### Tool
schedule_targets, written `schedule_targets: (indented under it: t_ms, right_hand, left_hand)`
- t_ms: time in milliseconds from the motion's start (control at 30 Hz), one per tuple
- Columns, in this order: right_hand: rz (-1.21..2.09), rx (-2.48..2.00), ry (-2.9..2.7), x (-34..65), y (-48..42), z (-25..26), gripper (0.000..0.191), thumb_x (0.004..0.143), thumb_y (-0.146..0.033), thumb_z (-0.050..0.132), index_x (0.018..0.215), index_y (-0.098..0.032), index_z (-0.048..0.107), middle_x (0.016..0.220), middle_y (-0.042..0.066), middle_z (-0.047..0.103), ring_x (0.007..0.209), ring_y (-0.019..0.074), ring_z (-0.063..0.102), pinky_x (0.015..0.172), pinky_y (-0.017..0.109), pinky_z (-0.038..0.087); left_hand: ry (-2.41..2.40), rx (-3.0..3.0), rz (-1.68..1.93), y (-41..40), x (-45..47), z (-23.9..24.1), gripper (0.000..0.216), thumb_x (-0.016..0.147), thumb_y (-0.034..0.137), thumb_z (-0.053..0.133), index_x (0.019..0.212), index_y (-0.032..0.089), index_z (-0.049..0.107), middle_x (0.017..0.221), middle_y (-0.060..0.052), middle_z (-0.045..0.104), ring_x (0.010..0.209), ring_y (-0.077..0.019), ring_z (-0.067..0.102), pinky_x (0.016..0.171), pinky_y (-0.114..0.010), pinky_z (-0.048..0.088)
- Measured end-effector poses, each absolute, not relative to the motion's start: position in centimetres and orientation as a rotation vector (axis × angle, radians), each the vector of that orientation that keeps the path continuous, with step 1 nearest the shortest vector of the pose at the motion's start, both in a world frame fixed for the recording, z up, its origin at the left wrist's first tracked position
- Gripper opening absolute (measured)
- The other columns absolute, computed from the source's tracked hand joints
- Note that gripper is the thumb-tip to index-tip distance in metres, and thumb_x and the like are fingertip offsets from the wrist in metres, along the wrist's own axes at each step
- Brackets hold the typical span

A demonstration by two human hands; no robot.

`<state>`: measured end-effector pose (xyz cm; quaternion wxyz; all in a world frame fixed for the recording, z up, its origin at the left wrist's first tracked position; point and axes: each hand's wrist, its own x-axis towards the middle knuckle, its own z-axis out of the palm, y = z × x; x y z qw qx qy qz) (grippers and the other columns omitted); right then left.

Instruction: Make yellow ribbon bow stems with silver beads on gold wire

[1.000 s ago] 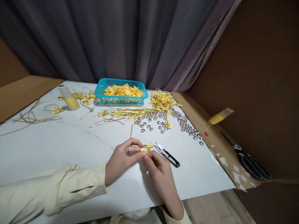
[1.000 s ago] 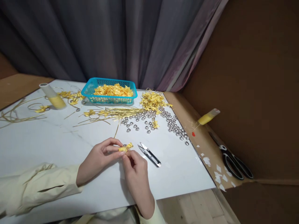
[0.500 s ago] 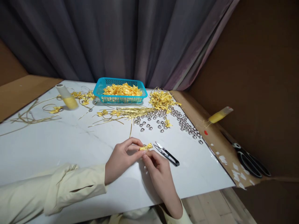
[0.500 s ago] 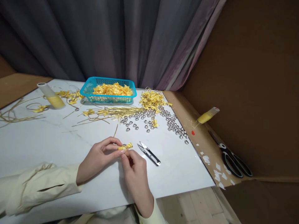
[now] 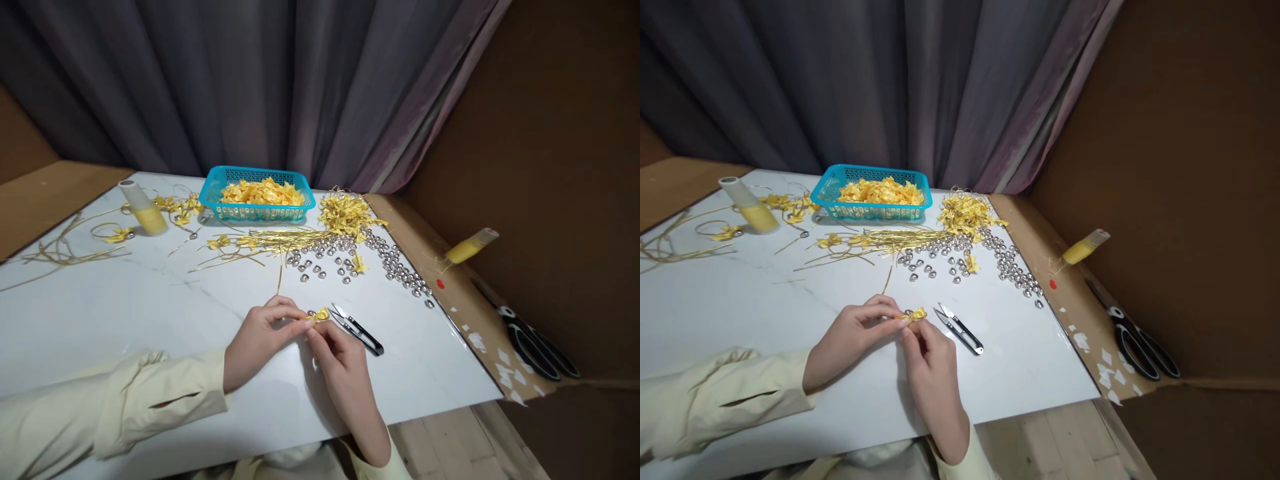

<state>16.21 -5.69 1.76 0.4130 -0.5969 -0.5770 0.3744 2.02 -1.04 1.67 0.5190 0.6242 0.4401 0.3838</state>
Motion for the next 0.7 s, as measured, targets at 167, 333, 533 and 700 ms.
schedule_targets:
  t_ms: [167,333,533,700]
  right_hand:
    - [0.941,-1.492,-1.454,16.21,-5.69,1.61,0.025,0.086,-0.032,0.046,0.067,-0.018,0.053,0.057,-0.004,0.047,0.054,0.0107,0.041,0.052,0.022,0.032]
    - [0.932,-1.520,-1.483,16.16,-5.59,1.62,0.026,0.086,-0.031,0.046,0.063,-0.018,0.049,0.056,-0.004,0.043,0.053,0.0104,0.038,0.051,0.022,0.030]
    - [0.923,-1.528,-1.505,16.09,-5.71,1.78,0.025,0.086,-0.029,0.043,0.064,-0.018,0.049,0.058,-0.004,0.041,0.055,0.0105,0.035,0.052,0.022,0.028]
    - [0.938,-1.512,-1.473,15.96,-5.77,1.86,0.025,0.086,-0.030,0.043,0.065,-0.018,0.048,0.057,-0.005,0.040,0.053,0.0101,0.034,0.051,0.022,0.028]
  left_hand:
    - [1.024,1.500,0.888,-1.04,1.87,1.72,0.015,0.074,0.029,0.063,0.074,0.017,0.072,0.085,-0.006,0.058,0.083,-0.0183,0.057,0.082,-0.032,0.044]
    - [0.974,1.484,0.902,-1.02,2.02,2.01,0.018,0.075,0.030,0.061,0.071,0.015,0.070,0.084,-0.007,0.060,0.086,-0.0193,0.057,0.084,-0.031,0.043]
    - [1.015,1.472,0.943,-0.71,2.59,2.04,0.016,0.073,0.027,0.064,0.064,0.014,0.067,0.078,-0.006,0.061,0.079,-0.0171,0.058,0.078,-0.028,0.044]
    - [1.007,1.553,0.997,-0.80,2.75,1.78,0.013,0.072,0.026,0.066,0.066,0.014,0.067,0.078,-0.005,0.060,0.078,-0.0159,0.058,0.076,-0.027,0.045]
